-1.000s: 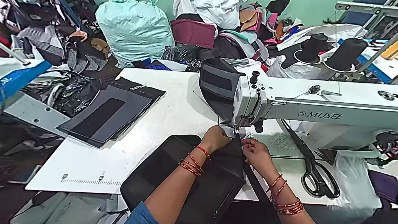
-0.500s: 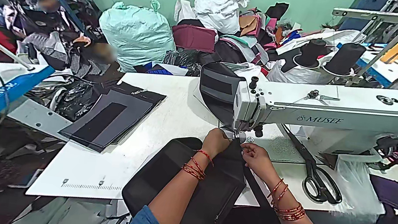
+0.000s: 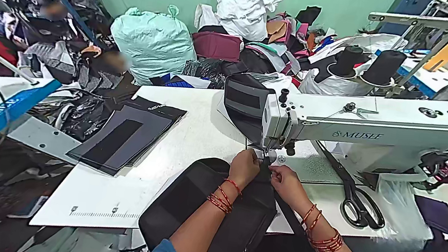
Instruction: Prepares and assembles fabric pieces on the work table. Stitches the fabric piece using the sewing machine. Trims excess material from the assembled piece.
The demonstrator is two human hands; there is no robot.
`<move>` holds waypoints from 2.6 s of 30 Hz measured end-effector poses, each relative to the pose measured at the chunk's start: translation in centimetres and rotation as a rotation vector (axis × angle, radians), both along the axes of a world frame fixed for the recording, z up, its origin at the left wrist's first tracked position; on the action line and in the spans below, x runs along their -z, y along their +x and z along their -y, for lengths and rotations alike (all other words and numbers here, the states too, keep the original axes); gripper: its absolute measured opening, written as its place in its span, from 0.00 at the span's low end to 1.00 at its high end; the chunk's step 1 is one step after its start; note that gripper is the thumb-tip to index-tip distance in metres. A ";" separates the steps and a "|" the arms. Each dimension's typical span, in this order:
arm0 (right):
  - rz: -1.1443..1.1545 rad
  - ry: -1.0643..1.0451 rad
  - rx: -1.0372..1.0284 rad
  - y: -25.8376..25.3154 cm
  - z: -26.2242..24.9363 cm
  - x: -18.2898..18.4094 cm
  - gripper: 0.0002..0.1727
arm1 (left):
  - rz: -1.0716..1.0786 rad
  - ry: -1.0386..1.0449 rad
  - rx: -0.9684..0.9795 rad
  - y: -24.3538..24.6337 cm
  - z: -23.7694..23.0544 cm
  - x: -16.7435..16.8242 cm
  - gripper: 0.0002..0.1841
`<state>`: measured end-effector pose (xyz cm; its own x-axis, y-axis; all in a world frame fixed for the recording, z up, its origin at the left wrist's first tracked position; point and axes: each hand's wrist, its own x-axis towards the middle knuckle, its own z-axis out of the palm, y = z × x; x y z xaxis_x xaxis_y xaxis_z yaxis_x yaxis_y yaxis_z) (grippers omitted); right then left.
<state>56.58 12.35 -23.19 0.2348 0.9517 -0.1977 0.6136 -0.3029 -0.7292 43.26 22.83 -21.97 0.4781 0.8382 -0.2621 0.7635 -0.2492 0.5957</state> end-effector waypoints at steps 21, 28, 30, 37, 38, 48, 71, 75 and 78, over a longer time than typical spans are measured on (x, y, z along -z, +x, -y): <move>0.396 -0.172 -0.130 -3.1 0.5 -0.9 0.18 | -0.241 0.422 0.574 0.9 1.7 1.0 0.22; 0.431 -0.224 -0.176 -3.3 0.4 -1.4 0.20 | -0.283 0.327 0.548 -0.3 2.4 -0.2 0.23; 0.433 -0.182 -0.157 -3.3 0.4 -1.0 0.20 | -0.208 0.339 0.525 -0.7 2.4 0.7 0.24; 0.428 -0.114 -0.145 -3.1 0.1 -0.4 0.20 | 0.007 0.388 0.476 -1.1 2.2 2.5 0.23; 0.419 -0.107 -0.142 -3.0 0.0 -0.4 0.20 | 0.025 0.402 0.470 -1.1 2.0 2.7 0.23; 0.322 -0.172 -0.143 -2.2 -1.9 -1.1 0.23 | 0.115 0.481 0.426 -0.3 0.5 3.5 0.20; 0.338 -0.239 -0.146 -1.9 -3.4 -1.7 0.23 | 0.075 0.338 0.385 0.3 -0.4 2.3 0.18; 0.324 -0.241 -0.128 -1.8 -3.6 -1.6 0.24 | 0.051 0.315 0.373 0.4 -0.5 2.2 0.18; 0.289 -0.176 -0.100 -1.5 -3.2 -1.1 0.24 | 0.044 0.299 0.379 0.5 -0.6 2.0 0.18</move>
